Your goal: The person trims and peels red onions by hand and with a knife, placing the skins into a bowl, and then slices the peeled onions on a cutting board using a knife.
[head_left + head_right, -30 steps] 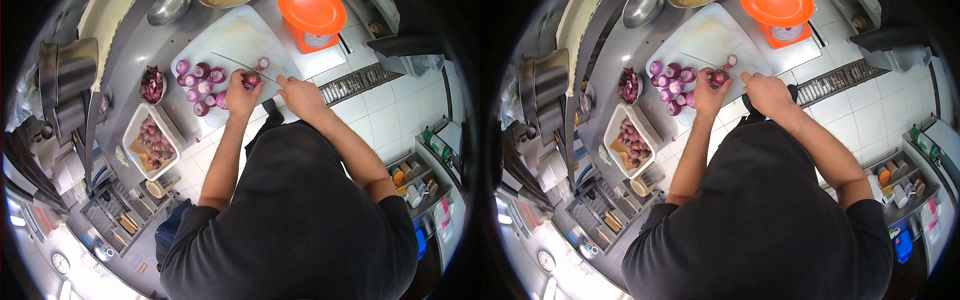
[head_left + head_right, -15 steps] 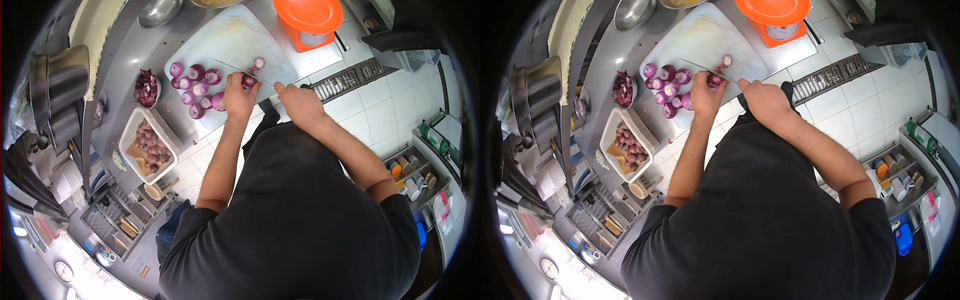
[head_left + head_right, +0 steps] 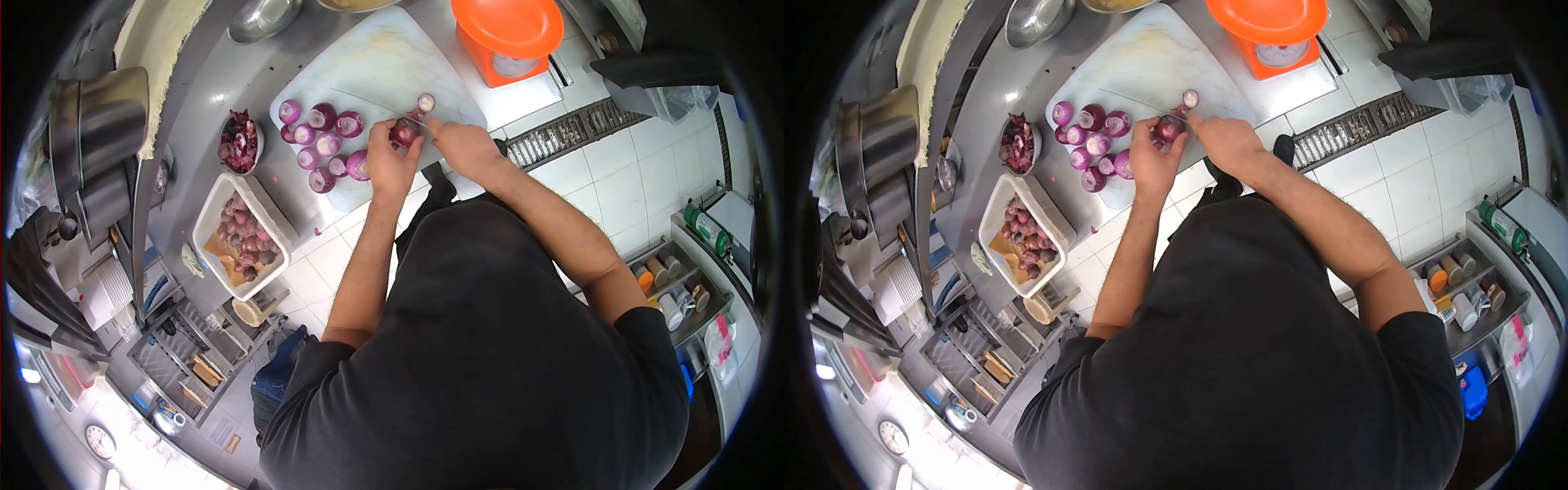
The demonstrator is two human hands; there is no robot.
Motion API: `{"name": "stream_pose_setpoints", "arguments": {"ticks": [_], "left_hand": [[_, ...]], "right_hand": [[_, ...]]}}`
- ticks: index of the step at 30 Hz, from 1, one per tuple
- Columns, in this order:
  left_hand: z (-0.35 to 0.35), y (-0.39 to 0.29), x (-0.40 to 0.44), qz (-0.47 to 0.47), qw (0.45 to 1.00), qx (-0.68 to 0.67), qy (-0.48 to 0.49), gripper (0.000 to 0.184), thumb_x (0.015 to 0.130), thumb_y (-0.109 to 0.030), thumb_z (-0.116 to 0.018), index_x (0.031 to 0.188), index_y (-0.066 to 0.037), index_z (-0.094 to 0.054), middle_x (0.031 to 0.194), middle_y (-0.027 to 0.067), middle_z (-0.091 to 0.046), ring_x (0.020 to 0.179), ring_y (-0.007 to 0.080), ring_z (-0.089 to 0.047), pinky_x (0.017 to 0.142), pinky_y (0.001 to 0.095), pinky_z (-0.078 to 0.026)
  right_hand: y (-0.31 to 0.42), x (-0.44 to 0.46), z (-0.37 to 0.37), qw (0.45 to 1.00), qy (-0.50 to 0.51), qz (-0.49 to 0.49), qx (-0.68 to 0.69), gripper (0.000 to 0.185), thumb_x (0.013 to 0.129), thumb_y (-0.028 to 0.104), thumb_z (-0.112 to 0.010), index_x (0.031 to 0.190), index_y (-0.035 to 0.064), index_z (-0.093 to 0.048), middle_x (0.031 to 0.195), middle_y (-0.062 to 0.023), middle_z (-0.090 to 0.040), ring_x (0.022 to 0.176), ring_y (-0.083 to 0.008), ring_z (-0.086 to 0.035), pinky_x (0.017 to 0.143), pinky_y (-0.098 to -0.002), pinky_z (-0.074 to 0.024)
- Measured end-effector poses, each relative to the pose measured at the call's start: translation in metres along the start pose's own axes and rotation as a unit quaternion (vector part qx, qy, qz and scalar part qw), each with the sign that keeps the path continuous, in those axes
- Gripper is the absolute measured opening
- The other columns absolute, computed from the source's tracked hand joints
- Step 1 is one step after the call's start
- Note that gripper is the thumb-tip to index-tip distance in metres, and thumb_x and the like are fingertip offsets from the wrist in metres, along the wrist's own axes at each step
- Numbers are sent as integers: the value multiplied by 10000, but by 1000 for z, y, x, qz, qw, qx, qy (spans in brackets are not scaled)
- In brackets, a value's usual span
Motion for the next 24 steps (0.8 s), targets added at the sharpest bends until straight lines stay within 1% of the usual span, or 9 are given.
{"name": "stream_pose_setpoints", "arguments": {"ticks": [1, 4, 7, 10, 13, 16, 19, 22, 24], "left_hand": [[-2, 6, -2, 26, 999, -30, 7, 538, 826, -110, -895, 1248, 9, -585, 1039, 109, -684, 909, 201, -704, 784, 351, -587], [-6, 21, -4, 121, 983, -137, 16, 551, 837, -34, -828, 1309, -5, -545, 1200, 122, -622, 998, 202, -663, 854, 348, -576], [-11, 35, -4, 171, 947, -270, 22, 578, 871, 8, -766, 1381, -15, -494, 1253, 113, -587, 1038, 197, -644, 934, 337, -565], [-17, 41, -2, 207, 859, -468, 21, 532, 919, 47, -672, 1407, -12, -468, 1257, 119, -586, 1107, 227, -648, 1050, 368, -545], [-9, 22, -3, 210, 781, -587, 41, 499, 950, 61, -574, 1432, -1, -461, 1275, 155, -601, 1182, 276, -651, 1140, 432, -518], [0, 5, -2, 214, 751, -621, 73, 506, 970, -21, -556, 1460, 35, -445, 1369, 219, -613, 1302, 334, -612, 1185, 487, -490], [0, 2, -1, 224, 732, -638, 88, 528, 981, -98, -573, 1472, 58, -458, 1371, 213, -621, 1278, 318, -621, 1174, 465, -501], [-1, 0, -3, 237, 725, -639, 100, 498, 990, -169, -585, 1429, 58, -523, 1372, 213, -640, 1219, 298, -649, 1137, 431, -524], [-5, 3, -6, 256, 699, -659, 111, 490, 992, -219, -599, 1406, 41, -562, 1372, 215, -652, 1167, 284, -668, 1086, 415, -542]], "right_hand": [[-1, -2, -1, 1000, 0, -2, 4, 271, 1007, 118, -534, 1264, 46, -583, 1013, -208, -744, 957, -413, -733, 792, -543, -571], [-5, 2, -2, 1000, -9, -4, 10, 248, 1036, 212, -606, 1220, 53, -557, 965, -212, -738, 906, -441, -727, 776, -559, -563], [-7, 3, -3, 1000, -3, -10, 22, 269, 1029, 221, -620, 1232, 55, -565, 964, -213, -736, 929, -441, -722, 792, -563, -559], [-12, 3, 2, 999, -12, -22, 29, 298, 1011, 244, -650, 1236, 59, -583, 968, -214, -734, 948, -441, -714, 811, -571, -552], [-19, 5, 3, 998, -5, -47, 43, 299, 995, 251, -667, 1215, 57, -609, 982, -225, -732, 969, -438, -708, 828, -570, -547], [-20, 4, 7, 997, -22, -52, 48, 304, 985, 235, -647, 1240, 71, -644, 1063, -208, -732, 1002, -420, -712, 871, -545, -559], [-16, -4, 21, 996, -65, -43, 48, 288, 961, 192, -636, 1208, 45, -652, 1084, -205, -709, 1001, -418, -705, 869, -543, -560], [-11, -12, 41, 992, -93, -37, 79, 261, 934, 153, -626, 1155, 13, -638, 1100, -200, -689, 993, -417, -700, 849, -539, -554], [-5, -18, 57, 988, -121, -34, 93, 231, 920, 141, -633, 1103, -1, -622, 1056, -195, -696, 972, -415, -701, 830, -533, -549]]}}
Point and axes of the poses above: each hand's wrist, its own x-axis towards the middle knuckle, its own z-axis out of the back of the hand, y = z × x, the point moved 9 cm from there along x, towards the middle knuckle
